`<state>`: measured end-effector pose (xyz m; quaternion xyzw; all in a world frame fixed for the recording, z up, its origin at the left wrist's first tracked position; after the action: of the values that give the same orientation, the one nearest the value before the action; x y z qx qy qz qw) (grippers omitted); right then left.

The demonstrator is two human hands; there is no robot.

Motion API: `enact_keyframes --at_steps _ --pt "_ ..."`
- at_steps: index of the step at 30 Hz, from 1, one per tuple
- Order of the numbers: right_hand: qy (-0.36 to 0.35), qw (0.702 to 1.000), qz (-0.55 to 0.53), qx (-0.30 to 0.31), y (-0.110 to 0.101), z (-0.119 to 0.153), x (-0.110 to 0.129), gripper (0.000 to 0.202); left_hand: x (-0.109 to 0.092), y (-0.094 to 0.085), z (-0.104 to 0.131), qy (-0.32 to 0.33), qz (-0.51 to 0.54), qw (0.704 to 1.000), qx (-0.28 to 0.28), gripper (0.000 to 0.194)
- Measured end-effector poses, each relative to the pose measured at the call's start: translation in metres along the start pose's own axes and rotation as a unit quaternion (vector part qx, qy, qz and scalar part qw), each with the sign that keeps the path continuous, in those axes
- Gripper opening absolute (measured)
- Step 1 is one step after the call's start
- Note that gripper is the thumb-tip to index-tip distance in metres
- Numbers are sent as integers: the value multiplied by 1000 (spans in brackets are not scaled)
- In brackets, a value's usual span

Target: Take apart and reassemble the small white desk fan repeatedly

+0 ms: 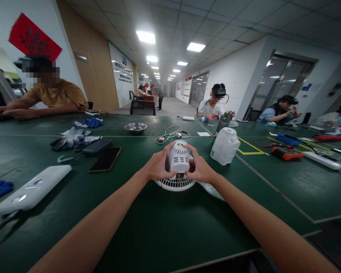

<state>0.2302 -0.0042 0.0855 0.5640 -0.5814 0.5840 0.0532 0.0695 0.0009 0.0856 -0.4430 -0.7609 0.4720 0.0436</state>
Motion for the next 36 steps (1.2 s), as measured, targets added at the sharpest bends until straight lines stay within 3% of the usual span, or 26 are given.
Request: enact_keyframes --at_steps 10,16,20,24,28,32,36 --pt "-18 999 41 12 -2 -2 7 90 12 3 5 4 0 1000 14 117" --pt "-18 998 60 18 -2 1 7 103 12 8 5 17 -5 1000 -2 118" --pt "-33 994 101 7 -9 1 2 103 20 7 8 8 27 999 -38 99" --pt "-46 986 158 -37 -24 -1 -13 92 46 0 12 -73 44 990 -113 62" --pt "-27 976 180 -120 -42 -3 -31 84 87 -7 22 -219 51 958 -176 50" --pt "-16 975 124 -182 -52 -1 -35 76 113 0 29 -324 34 937 -129 48" --pt "-23 986 91 -139 -39 -1 -24 74 117 2 34 -369 4 922 -119 48"
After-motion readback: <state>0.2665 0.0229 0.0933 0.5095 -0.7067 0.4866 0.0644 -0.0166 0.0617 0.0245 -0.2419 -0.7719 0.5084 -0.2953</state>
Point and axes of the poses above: each hand's wrist, its own z-axis away from the middle knuckle, its own y-axis out of the palm, x = y × z, the point moved 7 cm from there along -z, towards the middle knuckle
